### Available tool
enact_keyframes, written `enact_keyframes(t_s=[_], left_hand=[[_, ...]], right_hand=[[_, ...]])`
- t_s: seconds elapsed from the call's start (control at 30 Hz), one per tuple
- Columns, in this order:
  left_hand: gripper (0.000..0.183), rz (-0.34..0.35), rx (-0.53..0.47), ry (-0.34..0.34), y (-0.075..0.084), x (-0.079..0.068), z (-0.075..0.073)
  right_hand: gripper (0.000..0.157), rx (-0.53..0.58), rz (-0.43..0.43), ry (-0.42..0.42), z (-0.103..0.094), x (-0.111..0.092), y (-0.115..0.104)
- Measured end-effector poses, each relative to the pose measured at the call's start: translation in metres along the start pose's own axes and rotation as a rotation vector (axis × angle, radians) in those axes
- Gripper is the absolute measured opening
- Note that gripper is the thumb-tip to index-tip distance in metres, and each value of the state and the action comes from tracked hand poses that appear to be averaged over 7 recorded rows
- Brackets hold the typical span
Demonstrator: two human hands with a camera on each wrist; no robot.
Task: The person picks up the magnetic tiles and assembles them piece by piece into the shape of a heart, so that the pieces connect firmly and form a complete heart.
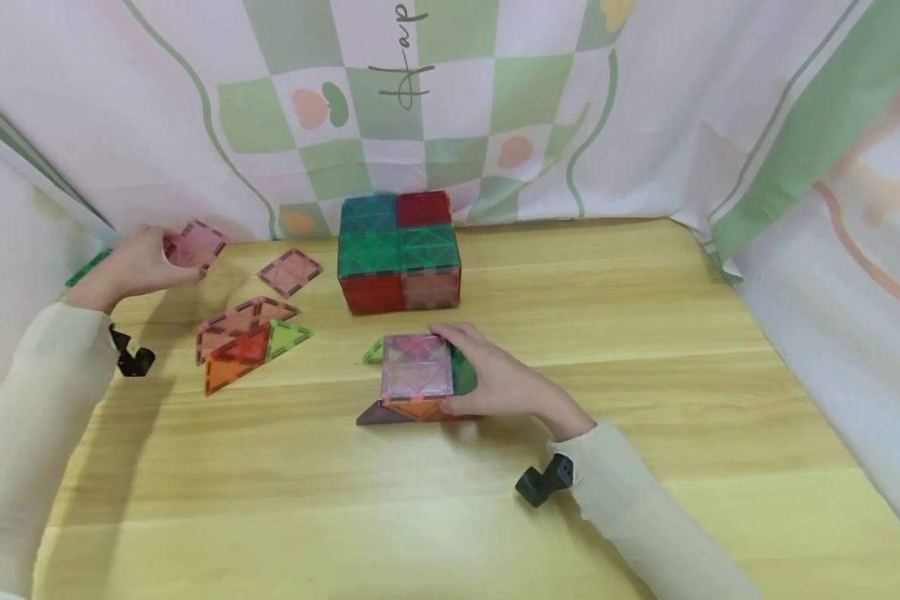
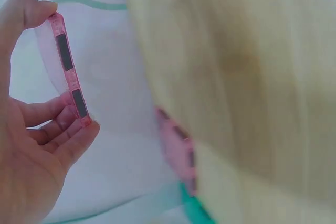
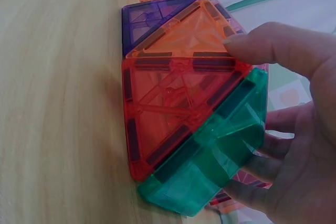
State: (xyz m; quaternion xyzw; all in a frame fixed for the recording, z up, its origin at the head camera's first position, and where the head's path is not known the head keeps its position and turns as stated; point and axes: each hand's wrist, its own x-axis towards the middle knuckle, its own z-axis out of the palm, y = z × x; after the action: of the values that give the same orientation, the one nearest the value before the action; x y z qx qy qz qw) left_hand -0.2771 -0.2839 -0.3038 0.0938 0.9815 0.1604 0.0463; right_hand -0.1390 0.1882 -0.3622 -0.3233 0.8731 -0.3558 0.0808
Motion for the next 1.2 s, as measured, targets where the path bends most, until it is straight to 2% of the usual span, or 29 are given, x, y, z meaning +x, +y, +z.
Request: enact_keyframes(t_s=[0.17,0.27,0.37,0.47,0.57,0.7,0.83,1.03,1.2], left_hand=[[0.074,0.07,0.038,0.113,0.023,-0.027,-0.014],[0.077,0.132,0.014,0.156,0.04,-0.047,-0.015],[0.078,0.225,-0.028,0.181,0.06,-0.068,-0.007],[0.076,0.314,-0.056,0.188,0.08,-0.085,0.006],[0.077,0.377,-0.062,0.16,0.097,-0.096,0.021],[0.079,0.45,-0.114,0.105,0.115,-0.099,0.046],[0.08,0.499,-0.158,0.037,0.133,-0.096,0.074],[0.079,0.499,-0.192,-0.118,0.156,-0.085,0.109],[0.078,0.49,-0.197,-0.18,0.164,-0.081,0.126]], right_hand=[[0.085,0.004,0.009,-0.005,0.0,0.002,0.002],[0.085,0.01,0.012,-0.018,-0.001,0.002,0.001],[0.086,0.008,0.017,-0.022,-0.001,0.002,0.001],[0.086,0.011,0.019,-0.02,-0.001,0.002,0.001],[0.086,0.015,0.017,-0.015,-0.001,0.003,0.001],[0.086,0.019,0.014,-0.015,-0.001,0.002,0.002],[0.085,0.026,0.015,-0.02,-0.001,0.002,0.003],[0.086,0.032,0.021,-0.018,-0.001,0.001,0.003],[0.086,0.03,0.007,-0.023,-0.002,0.002,0.003]])
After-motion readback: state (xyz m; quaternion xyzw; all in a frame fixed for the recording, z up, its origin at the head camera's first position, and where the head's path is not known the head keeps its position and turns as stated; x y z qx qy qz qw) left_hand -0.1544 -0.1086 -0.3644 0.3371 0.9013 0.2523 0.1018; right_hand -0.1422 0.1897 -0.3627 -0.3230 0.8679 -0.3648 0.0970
